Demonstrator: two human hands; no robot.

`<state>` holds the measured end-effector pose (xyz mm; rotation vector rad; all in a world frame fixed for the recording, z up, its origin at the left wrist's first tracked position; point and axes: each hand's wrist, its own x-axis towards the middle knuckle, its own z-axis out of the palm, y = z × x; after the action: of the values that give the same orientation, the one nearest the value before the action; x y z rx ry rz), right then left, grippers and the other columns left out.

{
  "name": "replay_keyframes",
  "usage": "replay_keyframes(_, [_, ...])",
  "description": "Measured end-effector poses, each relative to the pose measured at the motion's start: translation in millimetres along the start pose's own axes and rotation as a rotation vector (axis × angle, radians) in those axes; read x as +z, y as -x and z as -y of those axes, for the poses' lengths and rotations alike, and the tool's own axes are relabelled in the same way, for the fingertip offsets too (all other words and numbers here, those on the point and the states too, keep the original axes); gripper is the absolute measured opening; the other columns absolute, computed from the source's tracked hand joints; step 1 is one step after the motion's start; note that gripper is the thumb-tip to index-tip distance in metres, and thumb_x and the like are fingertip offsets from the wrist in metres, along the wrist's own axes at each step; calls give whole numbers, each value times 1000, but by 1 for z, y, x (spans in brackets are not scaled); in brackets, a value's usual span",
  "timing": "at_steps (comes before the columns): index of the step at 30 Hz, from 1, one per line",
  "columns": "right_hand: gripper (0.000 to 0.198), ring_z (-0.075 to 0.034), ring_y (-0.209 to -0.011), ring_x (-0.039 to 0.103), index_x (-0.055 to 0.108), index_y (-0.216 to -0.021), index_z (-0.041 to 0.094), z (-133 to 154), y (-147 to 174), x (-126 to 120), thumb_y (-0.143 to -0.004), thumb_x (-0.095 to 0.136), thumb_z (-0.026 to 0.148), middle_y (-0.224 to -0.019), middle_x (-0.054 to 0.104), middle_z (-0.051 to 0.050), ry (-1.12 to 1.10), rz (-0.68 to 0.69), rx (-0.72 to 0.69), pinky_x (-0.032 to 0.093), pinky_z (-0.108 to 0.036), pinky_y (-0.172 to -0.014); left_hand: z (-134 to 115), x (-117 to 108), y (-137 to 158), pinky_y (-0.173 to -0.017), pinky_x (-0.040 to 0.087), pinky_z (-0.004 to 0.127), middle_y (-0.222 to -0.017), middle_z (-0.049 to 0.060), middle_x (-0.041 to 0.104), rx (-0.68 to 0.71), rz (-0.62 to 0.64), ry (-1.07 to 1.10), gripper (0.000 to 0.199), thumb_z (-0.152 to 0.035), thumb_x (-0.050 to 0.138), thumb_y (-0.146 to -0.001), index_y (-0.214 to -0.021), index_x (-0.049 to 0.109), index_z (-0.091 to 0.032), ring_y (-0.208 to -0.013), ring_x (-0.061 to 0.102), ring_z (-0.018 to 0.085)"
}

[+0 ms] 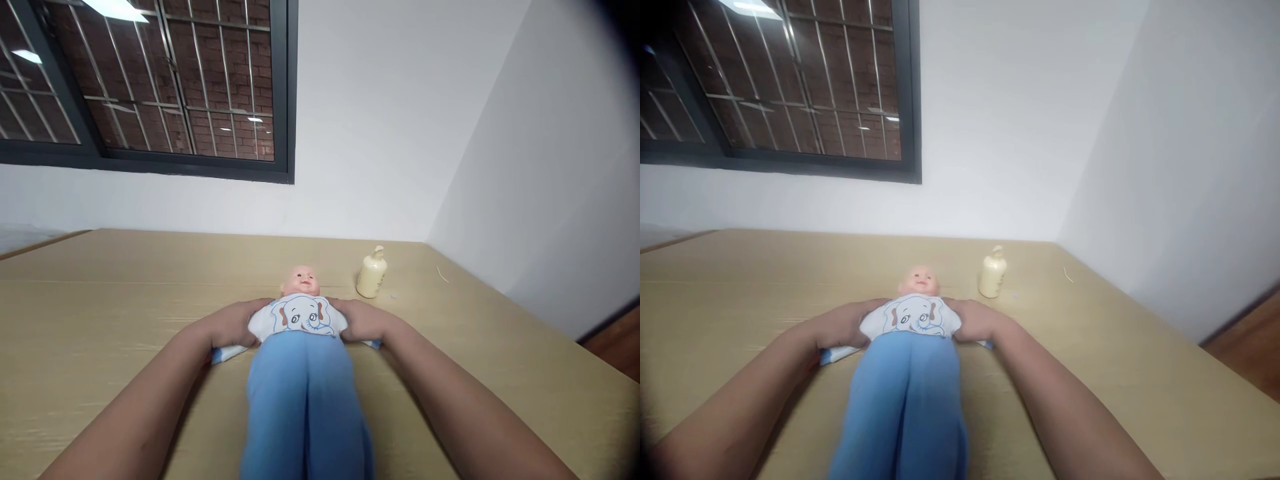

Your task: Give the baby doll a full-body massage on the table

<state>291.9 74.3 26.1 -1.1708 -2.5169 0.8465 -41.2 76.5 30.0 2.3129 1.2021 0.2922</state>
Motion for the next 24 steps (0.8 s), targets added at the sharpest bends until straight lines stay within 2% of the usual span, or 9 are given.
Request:
replay_keyframes(3, [75,-26,-110,65,43,-146,37,0,-2,4,-75,61,20,-131,66,1,113,-60,45,48,-32,-88,0,4,-4,-90,50,30,-134,-4,64,-54,-30,14,77,-25,68,-67,-141,52,-39,-116,62,28])
replay_keyframes(5, [65,-26,-106,66,49,-141,34,-4,-5,7,-78,59,23,-125,69,-1,221,-145,125,47,-31,-83,6,7,-7,-87,49,30,-128,-2,67,-131,-122,-50,68,-28,65,-70,-137,56,-37,-113,63,29])
replay_keyframes(8, [40,-29,-99,66,63,-122,25,-15,-11,10,-85,59,39,-111,73,-8,381,-270,300,45,-31,-75,21,10,-13,-81,47,32,-122,5,70,-267,-284,-149,53,-37,62,-76,-129,63,-30,-108,64,32])
replay_keyframes(10, [42,-30,-94,66,66,-111,20,-23,-13,11,-87,56,54,-104,73,-12,421,-319,420,44,-32,-71,32,11,-15,-76,46,33,-119,8,71,-329,-343,-163,48,-45,60,-79,-124,65,-28,-105,64,33])
replay_keyframes(12, [49,-30,-90,66,67,-105,19,-29,-14,11,-87,53,62,-99,72,-14,423,-325,507,43,-33,-68,41,11,-16,-72,44,33,-114,8,72,-374,-357,-151,46,-46,61,-78,-119,67,-28,-100,65,34])
replay_keyframes(14, [47,-31,-88,67,66,-104,19,-32,-14,11,-88,54,61,-98,72,-14,432,-302,546,44,-33,-67,47,10,-16,-69,43,33,-109,9,73,-421,-355,-127,42,-45,62,-76,-113,70,-28,-96,66,35])
replay_keyframes(19, [32,-32,-87,67,65,-104,18,-33,-11,11,-86,60,44,-98,72,-15,454,-272,562,44,-36,-68,56,10,-17,-66,42,34,-104,11,74,-481,-353,-57,40,-53,62,-76,-106,72,-28,-90,67,36])
replay_keyframes(24, [24,-31,-79,67,68,-94,21,-37,-5,3,-78,67,38,-91,72,-13,416,-233,600,44,-35,-64,70,6,-13,-63,41,34,-102,15,73,-574,-390,-109,57,-69,63,-70,-104,70,-24,-86,67,37])
